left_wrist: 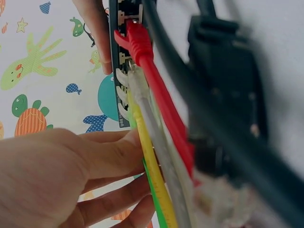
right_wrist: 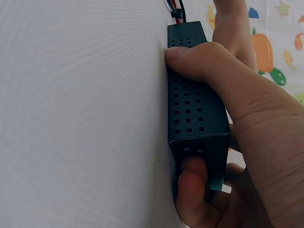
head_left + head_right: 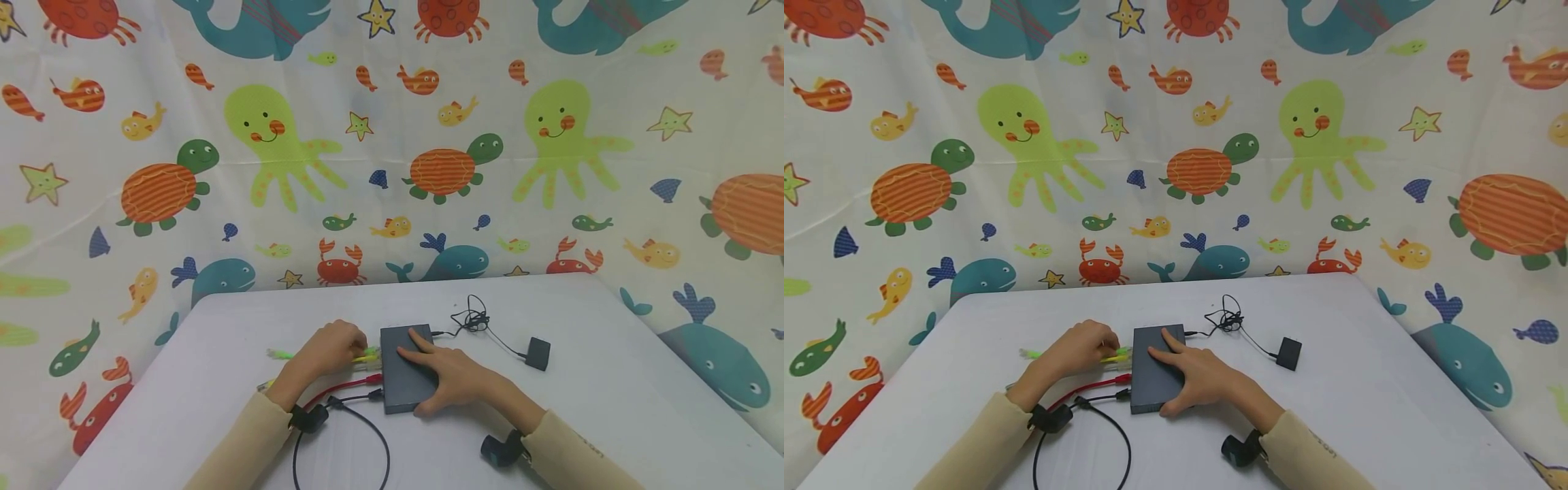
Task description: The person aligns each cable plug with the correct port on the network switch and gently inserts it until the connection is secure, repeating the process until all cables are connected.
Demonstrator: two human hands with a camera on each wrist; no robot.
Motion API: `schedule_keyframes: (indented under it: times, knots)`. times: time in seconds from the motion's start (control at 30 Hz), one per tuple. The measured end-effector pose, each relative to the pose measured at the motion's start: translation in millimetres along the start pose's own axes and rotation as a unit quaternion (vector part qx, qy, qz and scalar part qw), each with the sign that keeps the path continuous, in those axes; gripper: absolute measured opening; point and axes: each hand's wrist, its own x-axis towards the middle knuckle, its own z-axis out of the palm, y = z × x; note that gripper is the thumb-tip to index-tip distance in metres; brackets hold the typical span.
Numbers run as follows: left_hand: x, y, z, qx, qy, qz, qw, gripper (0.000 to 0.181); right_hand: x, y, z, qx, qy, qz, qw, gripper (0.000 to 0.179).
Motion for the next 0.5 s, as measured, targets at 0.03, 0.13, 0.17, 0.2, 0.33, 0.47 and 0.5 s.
schedule_keyframes:
  times: [0.03, 0.13, 0.17, 0.2, 0.33, 0.47, 0.5]
  knots:
    - [0.2, -0.4, 0.2, 0.002, 0.002, 0.001, 1.0, 0.013, 0.0, -0.1, 0.0, 0.0, 0.0, 0.0, 1.0, 0.1]
    - [1.3, -1.7, 1.5, 0.007, 0.009, 0.002, 0.9999, 0.013, 0.2, 0.0, 0.1, -0.001, 0.0, 0.002, 1.0, 0.1]
    - [1.7, -2.2, 1.8, 0.008, 0.011, 0.002, 0.9999, 0.013, 0.1, 0.0, -0.1, -0.001, 0.001, 0.002, 1.0, 0.1]
    - [2.0, -2.5, 2.2, 0.011, 0.013, 0.002, 0.9999, 0.013, -0.2, 0.0, -0.1, -0.001, 0.001, 0.002, 1.0, 0.1]
    - [2.6, -2.6, 2.8, 0.017, 0.015, 0.0, 0.9997, 0.014, -0.8, -0.1, -0.3, 0.0, 0.002, 0.0, 1.0, 0.1]
    - [1.8, -1.4, 2.3, 0.025, 0.013, 0.001, 0.9996, 0.013, -0.6, 0.3, -0.2, 0.0, 0.003, -0.001, 1.0, 0.1]
    - [1.5, -1.1, 2.0, 0.026, 0.011, 0.002, 0.9996, 0.013, -0.4, 0.4, -0.1, 0.001, 0.003, -0.002, 1.0, 0.1]
